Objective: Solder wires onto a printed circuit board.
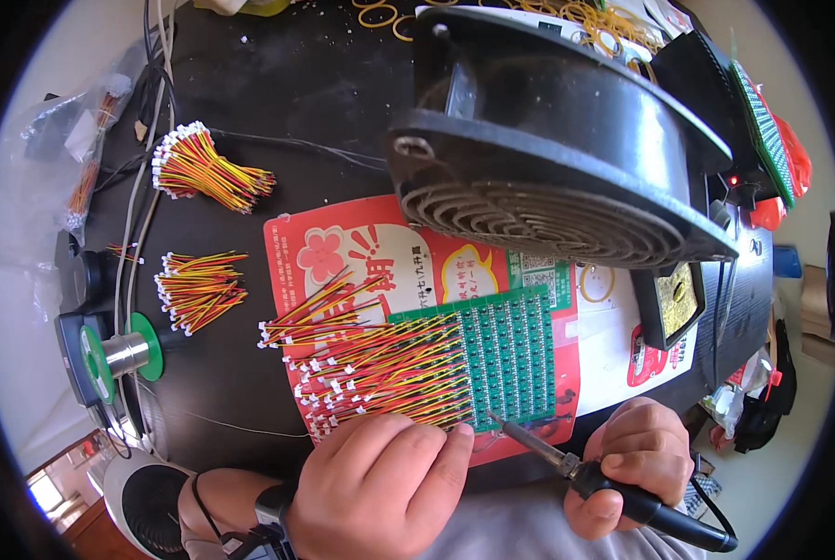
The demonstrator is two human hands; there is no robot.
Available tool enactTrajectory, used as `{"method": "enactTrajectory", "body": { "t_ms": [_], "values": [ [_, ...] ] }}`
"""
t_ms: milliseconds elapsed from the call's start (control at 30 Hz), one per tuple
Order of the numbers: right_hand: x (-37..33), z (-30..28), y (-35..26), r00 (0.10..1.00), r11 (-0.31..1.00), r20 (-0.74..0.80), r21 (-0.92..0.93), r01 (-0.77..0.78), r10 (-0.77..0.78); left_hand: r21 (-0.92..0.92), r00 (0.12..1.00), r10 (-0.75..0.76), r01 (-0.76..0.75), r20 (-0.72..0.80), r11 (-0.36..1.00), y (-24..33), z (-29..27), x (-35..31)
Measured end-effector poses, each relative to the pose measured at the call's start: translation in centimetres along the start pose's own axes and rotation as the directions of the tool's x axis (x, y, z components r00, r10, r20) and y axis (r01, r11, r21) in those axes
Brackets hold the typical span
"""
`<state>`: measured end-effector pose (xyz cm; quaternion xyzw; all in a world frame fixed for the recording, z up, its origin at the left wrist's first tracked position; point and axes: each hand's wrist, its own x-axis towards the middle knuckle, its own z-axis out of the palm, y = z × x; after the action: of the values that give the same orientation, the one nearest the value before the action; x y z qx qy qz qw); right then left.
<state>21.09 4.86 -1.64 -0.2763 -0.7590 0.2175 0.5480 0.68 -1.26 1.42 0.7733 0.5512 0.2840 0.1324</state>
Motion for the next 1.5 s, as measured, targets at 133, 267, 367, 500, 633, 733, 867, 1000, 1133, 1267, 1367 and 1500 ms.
{"method": "enactTrajectory", "body": {
  "t_ms": [133,267,367,500,633,733,867,1000,1133,1267,1367,1500],
  "values": [
    [-0.2,0.2,-0.1,0.997,0.999,-0.055,0.028,-0.045,0.047,0.024,0.999,0.039,-0.04,0.036,0.999,-0.1,0.1,0.3],
    [-0.2,0.6,0.0,0.996,0.995,0.039,0.06,-0.081,0.079,0.056,1.0,-0.019,0.019,0.002,0.998,-0.5,0.5,-1.7],
    [0.9,-0.9,-1.2,0.991,0.995,0.091,-0.03,-0.098,0.101,-0.007,1.0,0.007,-0.007,0.0,1.0,0.0,0.6,-0.5],
    [0.1,0.3,-0.5,0.982,0.991,0.133,-0.001,-0.134,0.133,0.035,0.999,-0.012,0.011,0.035,0.999,-0.5,0.5,-0.6],
    [0.8,-0.5,-1.2,0.98,0.989,0.133,-0.059,-0.138,0.145,-0.013,0.997,0.045,-0.045,0.058,0.999,-0.3,0.2,0.3],
    [0.7,-0.4,-1.2,0.975,0.986,0.151,-0.064,-0.153,0.161,0.011,0.998,0.038,-0.038,0.048,0.999,-0.3,0.3,0.2],
    [0.7,-0.3,-1.3,0.967,0.981,0.169,-0.06,-0.182,0.19,0.017,0.998,0.032,-0.033,0.061,0.999,-0.4,0.3,0.0],
    [0.8,-0.4,-1.4,0.959,0.979,0.197,-0.061,-0.194,0.202,0.012,0.999,0.03,-0.03,0.045,0.999,-0.4,0.4,-0.1],
    [0.7,-0.4,-1.3,0.956,0.979,0.211,-0.06,-0.197,0.206,0.004,0.998,0.021,-0.022,0.054,1.0,-0.4,0.4,0.1],
    [2.0,-0.9,-0.9,0.968,0.985,0.206,0.065,-0.163,0.147,0.003,0.998,0.023,-0.023,0.058,1.0,-0.3,0.3,0.1],
    [2.6,-1.0,-0.9,0.959,0.972,0.254,0.163,-0.171,0.126,0.007,0.998,0.024,-0.025,0.055,1.0,-0.4,0.4,0.1],
    [2.8,-0.8,-0.9,0.961,0.972,0.251,0.169,-0.164,0.119,0.005,0.999,-0.02,0.02,0.043,1.0,0.0,0.5,-0.5]
  ]
}}
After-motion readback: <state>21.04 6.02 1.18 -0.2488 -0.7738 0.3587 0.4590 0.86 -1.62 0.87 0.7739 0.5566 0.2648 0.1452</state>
